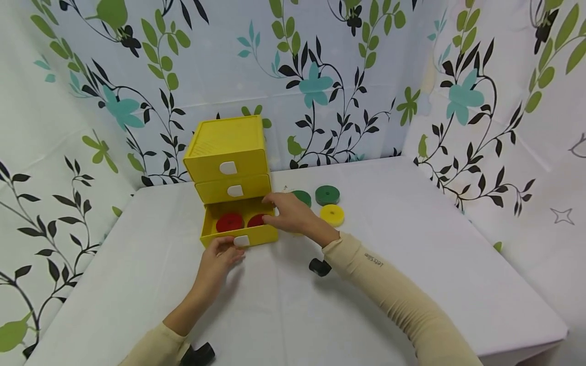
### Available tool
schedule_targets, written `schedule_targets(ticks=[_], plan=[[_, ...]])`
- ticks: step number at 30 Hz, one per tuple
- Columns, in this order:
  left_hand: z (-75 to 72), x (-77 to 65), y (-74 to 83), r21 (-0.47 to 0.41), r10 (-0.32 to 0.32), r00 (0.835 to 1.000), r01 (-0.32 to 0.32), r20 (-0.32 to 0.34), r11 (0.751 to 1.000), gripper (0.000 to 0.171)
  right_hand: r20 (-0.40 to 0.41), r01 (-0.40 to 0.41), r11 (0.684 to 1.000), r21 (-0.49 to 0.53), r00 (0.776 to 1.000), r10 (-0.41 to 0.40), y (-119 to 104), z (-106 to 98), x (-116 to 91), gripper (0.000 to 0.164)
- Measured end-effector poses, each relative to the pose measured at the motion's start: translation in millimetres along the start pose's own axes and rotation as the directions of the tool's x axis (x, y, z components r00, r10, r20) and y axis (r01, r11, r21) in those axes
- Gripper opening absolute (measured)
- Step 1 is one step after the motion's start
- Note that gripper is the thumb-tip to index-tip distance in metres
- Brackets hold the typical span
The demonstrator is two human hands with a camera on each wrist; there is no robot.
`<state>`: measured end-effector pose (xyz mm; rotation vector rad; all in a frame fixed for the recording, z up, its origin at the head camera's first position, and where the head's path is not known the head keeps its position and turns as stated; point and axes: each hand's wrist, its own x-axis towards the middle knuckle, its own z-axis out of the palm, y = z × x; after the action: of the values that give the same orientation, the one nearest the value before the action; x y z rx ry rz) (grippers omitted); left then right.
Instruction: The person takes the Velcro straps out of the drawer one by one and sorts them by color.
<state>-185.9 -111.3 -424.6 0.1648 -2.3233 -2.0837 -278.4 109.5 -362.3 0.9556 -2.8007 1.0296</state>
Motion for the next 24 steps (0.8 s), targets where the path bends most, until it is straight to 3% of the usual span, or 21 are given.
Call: schedule_targets(ticks=[6, 13, 16, 20, 24], plan=[[0.3, -12.1, 1.2, 0.008, -0.023, 1.000, 0.023, 0.012, 1.000, 0.039, 0.054, 0.033, 0.998, -0.047, 0.998, -0.030, 3, 3, 4, 0.041], [1.7, -28.4, 1.3, -0.001, -0.045, 0.999, 0.045, 0.012, 0.999, 0.043, 0.160, 0.044, 0.999, -0.026, 0.986, -0.039, 5, 11, 11, 0.039], [2.0, -33.6, 0.9, -0.006, -0.047, 0.999, 0.047, 0.009, 0.999, 0.044, 0.260, 0.052, 0.997, -0.049, 0.965, -0.037, 4, 14, 17, 0.034], [0.9, -35.6, -0.8, -0.035, -0.048, 0.999, 0.048, 0.017, 0.998, 0.043, 0.394, 0.089, 0.989, -0.114, 0.918, -0.037, 0, 18, 28, 0.022], [-1.2, -34.9, -2.2, -0.052, -0.037, 0.999, 0.039, 0.024, 0.998, 0.042, 0.416, 0.125, 0.970, -0.207, 0.909, -0.028, -2, 25, 36, 0.016]])
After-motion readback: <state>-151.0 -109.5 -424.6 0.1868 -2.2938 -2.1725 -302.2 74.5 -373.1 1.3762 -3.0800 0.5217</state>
